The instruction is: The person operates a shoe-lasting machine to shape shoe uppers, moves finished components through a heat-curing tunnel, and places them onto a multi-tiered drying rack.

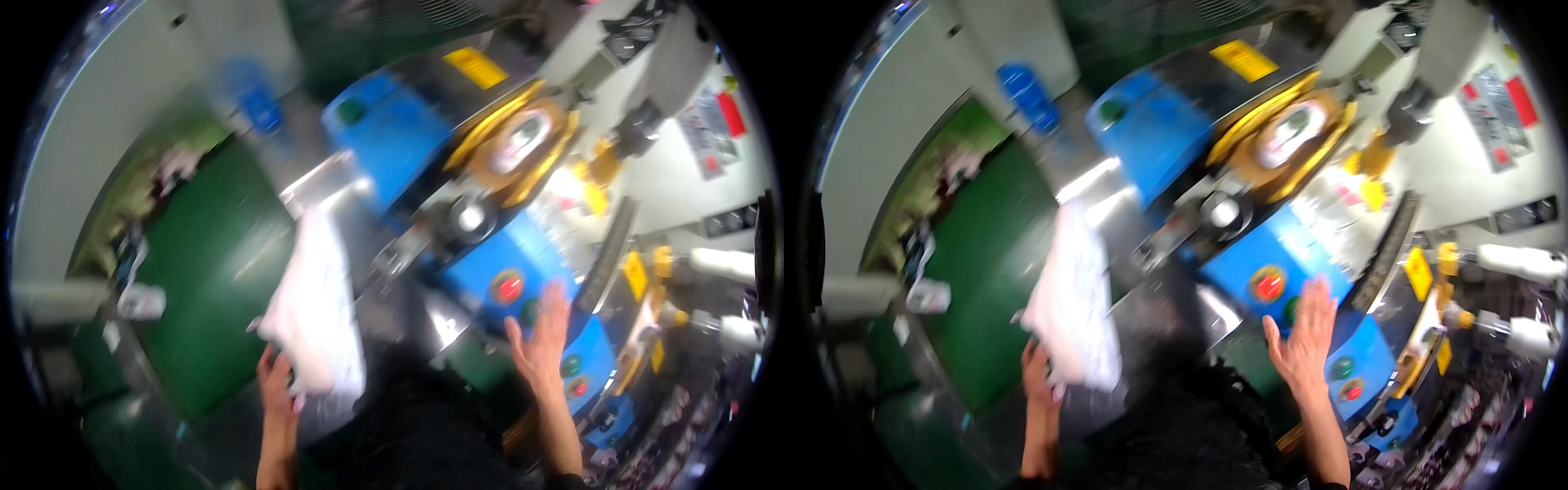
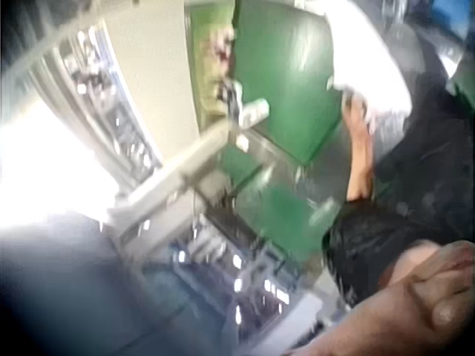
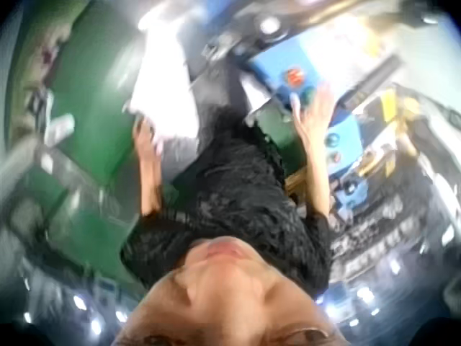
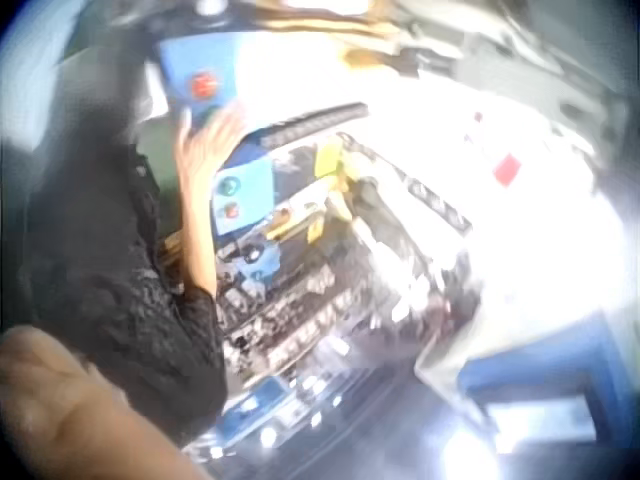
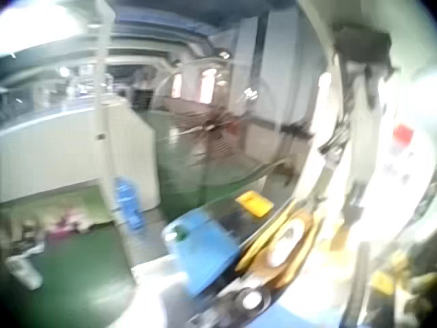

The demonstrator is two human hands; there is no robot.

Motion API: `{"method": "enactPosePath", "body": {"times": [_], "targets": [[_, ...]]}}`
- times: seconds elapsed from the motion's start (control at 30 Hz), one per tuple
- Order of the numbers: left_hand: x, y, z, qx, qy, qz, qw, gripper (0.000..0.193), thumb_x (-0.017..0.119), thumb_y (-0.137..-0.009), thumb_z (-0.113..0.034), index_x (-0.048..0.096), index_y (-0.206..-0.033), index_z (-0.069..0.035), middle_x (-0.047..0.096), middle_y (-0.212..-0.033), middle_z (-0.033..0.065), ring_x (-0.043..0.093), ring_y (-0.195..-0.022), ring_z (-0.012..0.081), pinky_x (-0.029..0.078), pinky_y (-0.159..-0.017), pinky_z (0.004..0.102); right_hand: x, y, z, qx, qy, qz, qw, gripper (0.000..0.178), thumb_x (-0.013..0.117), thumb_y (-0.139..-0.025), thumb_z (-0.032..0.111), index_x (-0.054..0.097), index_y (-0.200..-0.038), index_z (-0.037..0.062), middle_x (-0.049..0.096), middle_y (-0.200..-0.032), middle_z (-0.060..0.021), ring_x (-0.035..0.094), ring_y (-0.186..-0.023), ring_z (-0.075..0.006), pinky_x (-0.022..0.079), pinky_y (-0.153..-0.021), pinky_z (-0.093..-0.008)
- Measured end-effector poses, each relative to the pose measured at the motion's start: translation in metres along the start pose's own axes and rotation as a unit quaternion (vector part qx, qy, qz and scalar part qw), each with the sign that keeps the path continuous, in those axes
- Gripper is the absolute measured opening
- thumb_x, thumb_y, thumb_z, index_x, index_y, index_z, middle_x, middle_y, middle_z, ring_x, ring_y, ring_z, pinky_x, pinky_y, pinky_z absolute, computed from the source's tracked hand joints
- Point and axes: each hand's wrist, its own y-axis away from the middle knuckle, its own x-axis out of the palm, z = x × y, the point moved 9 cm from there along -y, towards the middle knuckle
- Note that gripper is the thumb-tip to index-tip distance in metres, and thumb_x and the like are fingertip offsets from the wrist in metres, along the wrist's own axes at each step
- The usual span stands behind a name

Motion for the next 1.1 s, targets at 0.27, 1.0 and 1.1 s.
{"method": "enactPosePath", "body": {"times": [0.27,1.0,1.1], "targets": [[0.015,0.106,-0.030,0.107,-0.145,0.065,0.982,0.056,0.067,-0.081,-0.021,0.046,-0.125,0.006,0.060,-0.111,0.0111,0.060,-0.095,0.0172,0.049,-0.083,0.0302,0.027,0.068,0.085,0.123,-0.595,0.051,0.792,0.081,0.073,-0.075,0.019,0.031,-0.140,-0.0046,0.029,-0.147,-0.0222,0.031,-0.135,-0.0300,0.026,-0.109,-0.0411],[0.029,0.149,-0.044,0.136,-0.340,0.493,0.789,0.043,0.031,-0.095,-0.021,0.063,-0.085,0.005,0.067,-0.088,0.0177,0.062,-0.093,0.0302,0.034,-0.100,0.0436,0.074,0.257,0.354,0.242,-0.932,0.266,-0.039,0.065,0.043,-0.092,0.055,0.044,-0.130,0.0027,0.057,-0.117,-0.0173,0.061,-0.098,-0.0302,0.050,-0.087,-0.0422],[0.053,0.190,-0.047,0.175,-0.317,0.583,0.727,0.039,0.035,-0.094,-0.022,0.064,-0.085,0.002,0.067,-0.088,0.0137,0.060,-0.098,0.0298,0.032,-0.101,0.0446,0.078,0.280,0.332,0.244,-0.957,0.153,0.017,0.054,0.049,-0.094,0.044,0.046,-0.128,0.0033,0.056,-0.122,-0.0102,0.055,-0.110,-0.0198,0.042,-0.099,-0.0343]]}}
